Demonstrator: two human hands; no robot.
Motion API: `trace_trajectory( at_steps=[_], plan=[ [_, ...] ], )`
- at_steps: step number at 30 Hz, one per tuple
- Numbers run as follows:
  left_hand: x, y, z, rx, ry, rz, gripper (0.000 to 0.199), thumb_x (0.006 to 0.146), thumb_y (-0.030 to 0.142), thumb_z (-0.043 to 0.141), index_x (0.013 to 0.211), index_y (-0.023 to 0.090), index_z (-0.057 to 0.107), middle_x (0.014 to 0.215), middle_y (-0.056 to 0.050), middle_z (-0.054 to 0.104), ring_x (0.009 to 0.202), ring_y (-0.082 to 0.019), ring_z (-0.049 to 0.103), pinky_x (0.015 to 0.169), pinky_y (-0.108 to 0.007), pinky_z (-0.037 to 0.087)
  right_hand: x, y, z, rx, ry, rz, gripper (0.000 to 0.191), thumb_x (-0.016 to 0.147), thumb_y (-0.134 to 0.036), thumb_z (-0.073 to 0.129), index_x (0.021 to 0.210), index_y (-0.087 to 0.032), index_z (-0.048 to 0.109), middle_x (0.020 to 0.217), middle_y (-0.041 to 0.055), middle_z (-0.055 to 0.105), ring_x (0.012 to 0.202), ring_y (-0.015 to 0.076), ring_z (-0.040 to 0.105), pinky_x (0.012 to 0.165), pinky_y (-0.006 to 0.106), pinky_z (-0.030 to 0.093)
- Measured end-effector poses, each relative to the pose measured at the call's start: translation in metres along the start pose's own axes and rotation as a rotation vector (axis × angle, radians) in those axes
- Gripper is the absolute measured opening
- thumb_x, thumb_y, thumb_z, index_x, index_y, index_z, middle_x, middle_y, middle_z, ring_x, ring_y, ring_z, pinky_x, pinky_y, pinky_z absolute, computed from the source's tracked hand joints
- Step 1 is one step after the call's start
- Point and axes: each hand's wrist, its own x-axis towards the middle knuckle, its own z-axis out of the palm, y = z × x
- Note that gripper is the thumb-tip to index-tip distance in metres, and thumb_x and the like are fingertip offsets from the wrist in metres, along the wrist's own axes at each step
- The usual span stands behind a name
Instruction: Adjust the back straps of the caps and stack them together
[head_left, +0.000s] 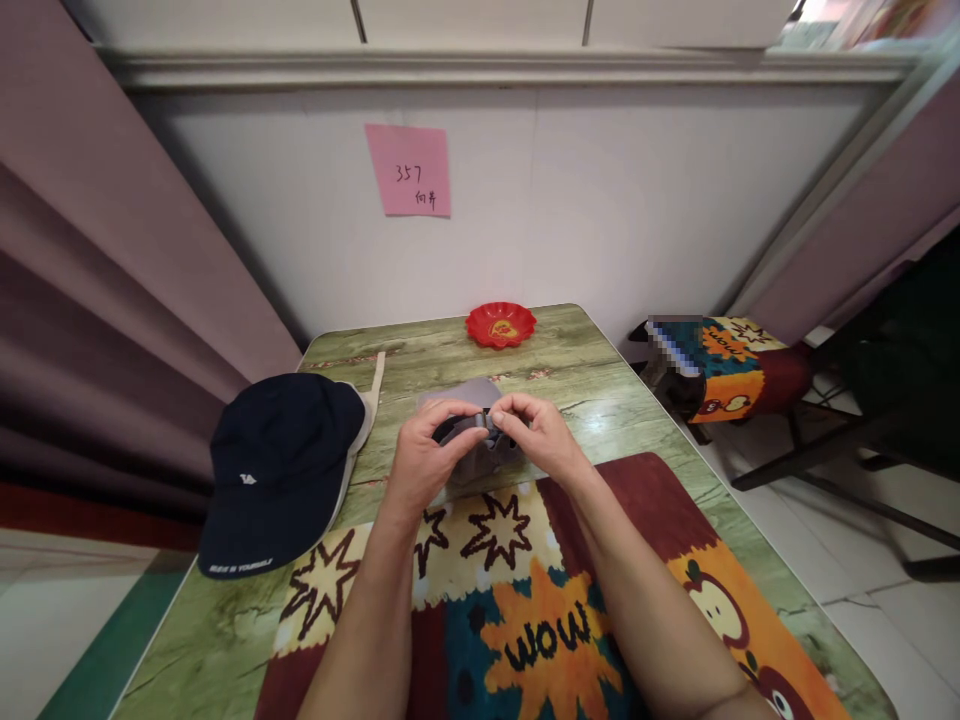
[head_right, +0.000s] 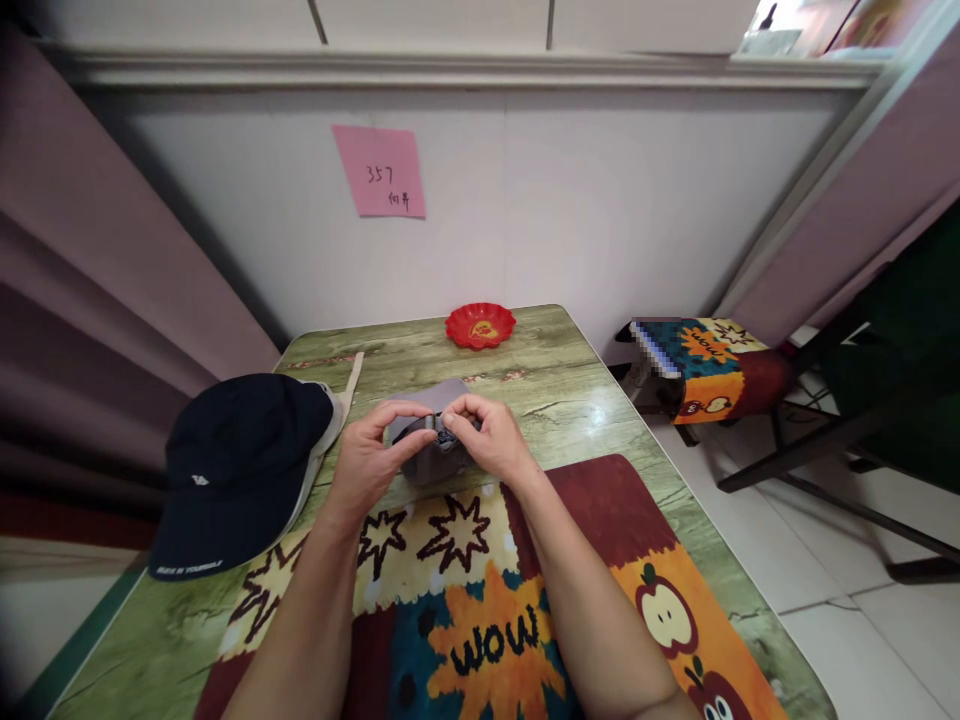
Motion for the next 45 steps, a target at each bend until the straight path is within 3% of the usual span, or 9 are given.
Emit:
trace_trajectory(
  at_steps=[8,17,26,35,45],
  plan=[
    [-0.002,-0.007,0.005,-0.189,0.0,-0.108,0.019,0.073,0.026,0.078,0.09,0.02,0.073,0.088,-0.001,0.072,0.082,-0.017,0.064,0.077,-0.027,0.049,0.0,0.0,0.007,0.065,0.013,-0.004,0.024,0.088,-0.04,0.06,0.08,-0.017,0.063,0.071,-0.0018,0.053,0.066,0.0118,0.047,0.063,0.025,0.036],
    [-0.003,-0.008,0.008,-0.202,0.005,-0.108,0.018,0.076,0.028,0.077,0.092,0.02,0.073,0.09,-0.002,0.073,0.084,-0.017,0.065,0.08,-0.027,0.05,-0.002,-0.004,0.007,0.232,-0.077,0.051,0.023,0.084,-0.041,0.067,0.085,-0.018,0.065,0.075,-0.0014,0.058,0.069,0.0117,0.05,0.066,0.025,0.039],
    [-0.001,-0.002,-0.005,-0.114,-0.006,-0.1,0.02,0.076,0.028,0.076,0.094,0.02,0.075,0.093,-0.004,0.075,0.087,-0.02,0.068,0.082,-0.03,0.053,-0.003,-0.003,0.009,0.288,-0.078,0.07,0.025,0.082,-0.042,0.071,0.089,-0.018,0.068,0.08,-0.0001,0.063,0.071,0.0118,0.054,0.069,0.024,0.043],
    [-0.003,-0.011,0.005,-0.261,0.019,-0.153,0.021,0.074,0.028,0.079,0.093,0.02,0.075,0.092,-0.003,0.075,0.086,-0.018,0.067,0.082,-0.028,0.052,-0.001,-0.002,0.011,0.337,-0.024,0.107,0.025,0.078,-0.04,0.075,0.085,-0.018,0.067,0.076,-0.0015,0.063,0.068,0.0102,0.054,0.066,0.023,0.042],
    [-0.002,-0.007,0.002,-0.166,-0.004,-0.125,0.02,0.074,0.03,0.078,0.091,0.02,0.075,0.089,-0.004,0.076,0.083,-0.019,0.068,0.079,-0.03,0.053,-0.001,-0.005,0.012,0.342,-0.016,0.132,0.031,0.074,-0.045,0.077,0.082,-0.018,0.066,0.071,-0.0014,0.061,0.064,0.0103,0.052,0.062,0.024,0.043]
  ],
)
